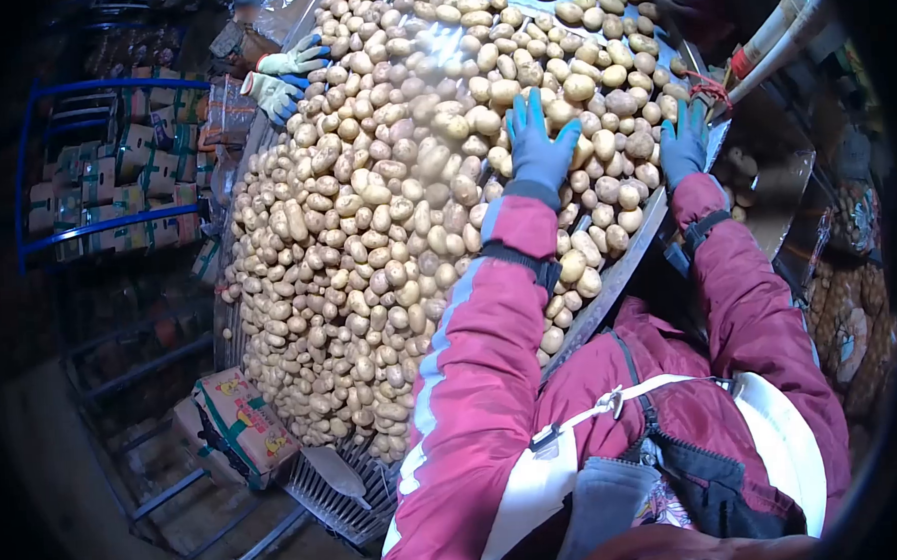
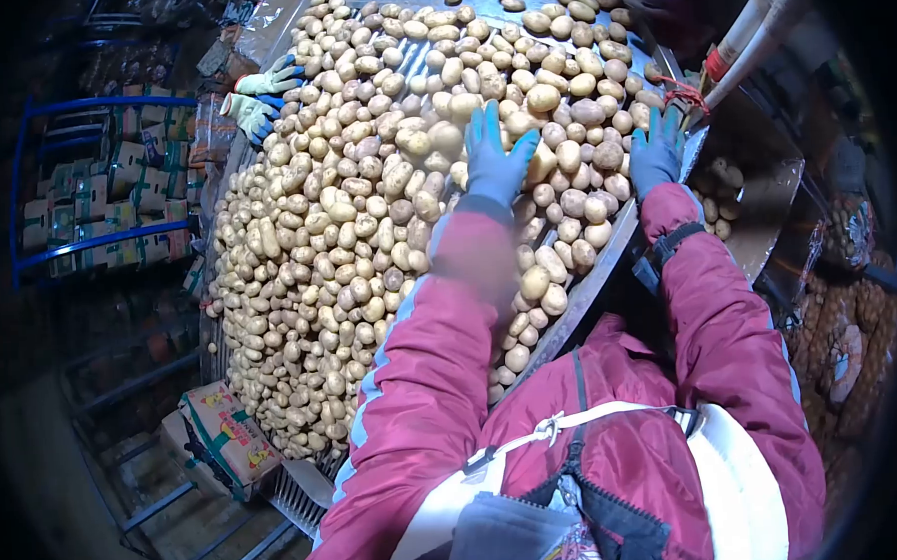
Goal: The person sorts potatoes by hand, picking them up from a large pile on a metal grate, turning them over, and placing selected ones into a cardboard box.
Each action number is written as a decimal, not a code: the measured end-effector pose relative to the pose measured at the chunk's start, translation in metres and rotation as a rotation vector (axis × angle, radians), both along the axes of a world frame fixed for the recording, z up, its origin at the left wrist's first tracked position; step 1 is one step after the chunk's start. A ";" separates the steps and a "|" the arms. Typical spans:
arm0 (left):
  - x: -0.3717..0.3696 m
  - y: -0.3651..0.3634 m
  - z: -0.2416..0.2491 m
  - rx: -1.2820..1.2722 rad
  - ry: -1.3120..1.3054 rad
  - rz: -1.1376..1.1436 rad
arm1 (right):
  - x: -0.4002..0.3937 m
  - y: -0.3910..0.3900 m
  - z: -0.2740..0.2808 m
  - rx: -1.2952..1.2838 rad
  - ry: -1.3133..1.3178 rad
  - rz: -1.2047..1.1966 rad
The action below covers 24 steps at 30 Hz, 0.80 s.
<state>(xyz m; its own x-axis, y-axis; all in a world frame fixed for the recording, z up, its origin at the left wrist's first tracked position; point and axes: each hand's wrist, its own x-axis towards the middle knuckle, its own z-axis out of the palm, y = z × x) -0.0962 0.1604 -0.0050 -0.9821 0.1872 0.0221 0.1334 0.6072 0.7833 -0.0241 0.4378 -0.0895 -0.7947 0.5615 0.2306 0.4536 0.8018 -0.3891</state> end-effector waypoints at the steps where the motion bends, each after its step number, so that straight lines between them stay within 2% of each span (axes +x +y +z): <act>1: 0.007 -0.013 0.002 0.010 0.106 -0.034 | -0.001 0.001 -0.001 -0.004 -0.001 0.004; 3: 0.024 -0.062 0.010 -0.102 0.269 0.006 | 0.001 0.005 -0.007 -0.033 -0.031 0.027; 5: 0.043 -0.134 0.027 0.213 0.051 0.210 | 0.002 0.000 0.000 -0.046 -0.065 0.016; 6: 0.047 -0.176 0.038 -0.026 0.160 0.303 | 0.002 -0.001 -0.001 -0.003 -0.032 0.014; 7: 0.063 -0.206 0.046 0.076 0.200 0.453 | 0.002 0.000 -0.001 0.042 0.003 0.009; 8: 0.070 -0.276 0.010 -0.161 0.226 0.559 | 0.002 0.000 0.000 0.052 0.002 0.014; 9: 0.079 -0.322 0.001 -0.284 0.120 0.627 | 0.002 0.000 -0.004 0.056 0.002 0.004; 10: 0.087 -0.349 0.004 -0.661 0.025 0.620 | 0.003 0.000 -0.014 0.083 -0.002 0.045; 11: 0.086 -0.372 -0.014 -0.536 0.025 0.634 | 0.003 0.008 -0.024 0.128 -0.005 0.071; 12: 0.080 -0.375 -0.026 -0.500 0.007 0.654 | -0.002 0.013 -0.042 -0.192 0.111 0.057; 13: 0.068 -0.341 -0.010 -0.342 -0.088 0.761 | -0.004 0.014 -0.060 -0.311 0.218 0.020; 14: 0.061 -0.328 -0.005 -0.358 -0.045 0.697 | -0.003 0.014 -0.065 -0.462 0.099 -0.056; 15: 0.049 -0.297 0.003 -0.777 -0.180 0.715 | -0.010 0.009 -0.055 -0.761 0.080 -0.136; 16: 0.043 -0.286 0.019 -0.551 -0.240 0.726 | -0.005 -0.003 -0.044 0.069 -0.065 -0.078; 17: 0.046 -0.263 0.028 -0.674 -0.157 0.756 | -0.002 -0.010 -0.029 0.265 -0.060 -0.013; 18: 0.048 -0.263 0.015 -0.791 -0.077 0.727 | 0.006 -0.020 0.023 0.204 -0.268 0.060; 19: 0.049 -0.259 0.027 -0.666 -0.134 0.622 | 0.008 -0.025 0.038 0.248 -0.239 0.062; 20: 0.048 -0.263 0.012 -0.735 0.022 0.603 | 0.006 -0.022 0.030 0.069 -0.049 0.015; 21: 0.040 -0.270 -0.001 -0.843 0.142 0.509 | 0.003 -0.021 0.022 -0.004 -0.074 -0.025; 22: 0.030 -0.267 -0.007 -0.645 0.116 0.386 | 0.002 -0.022 0.021 -0.125 -0.095 -0.065; 23: 0.020 -0.256 -0.004 -0.451 0.086 0.262 | 0.002 -0.024 0.024 -0.127 -0.100 -0.065; 24: 0.018 -0.239 -0.007 -0.569 0.092 0.228 | 0.004 -0.025 0.026 -0.128 -0.107 -0.064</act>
<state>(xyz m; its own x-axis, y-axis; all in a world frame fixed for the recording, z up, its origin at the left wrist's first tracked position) -0.0786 -0.0787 -0.0118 -0.9975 -0.0193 0.0673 0.0032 0.9474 0.3199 -0.0199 0.4127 -0.0630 -0.7724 0.6313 0.0697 0.5468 0.7169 -0.4325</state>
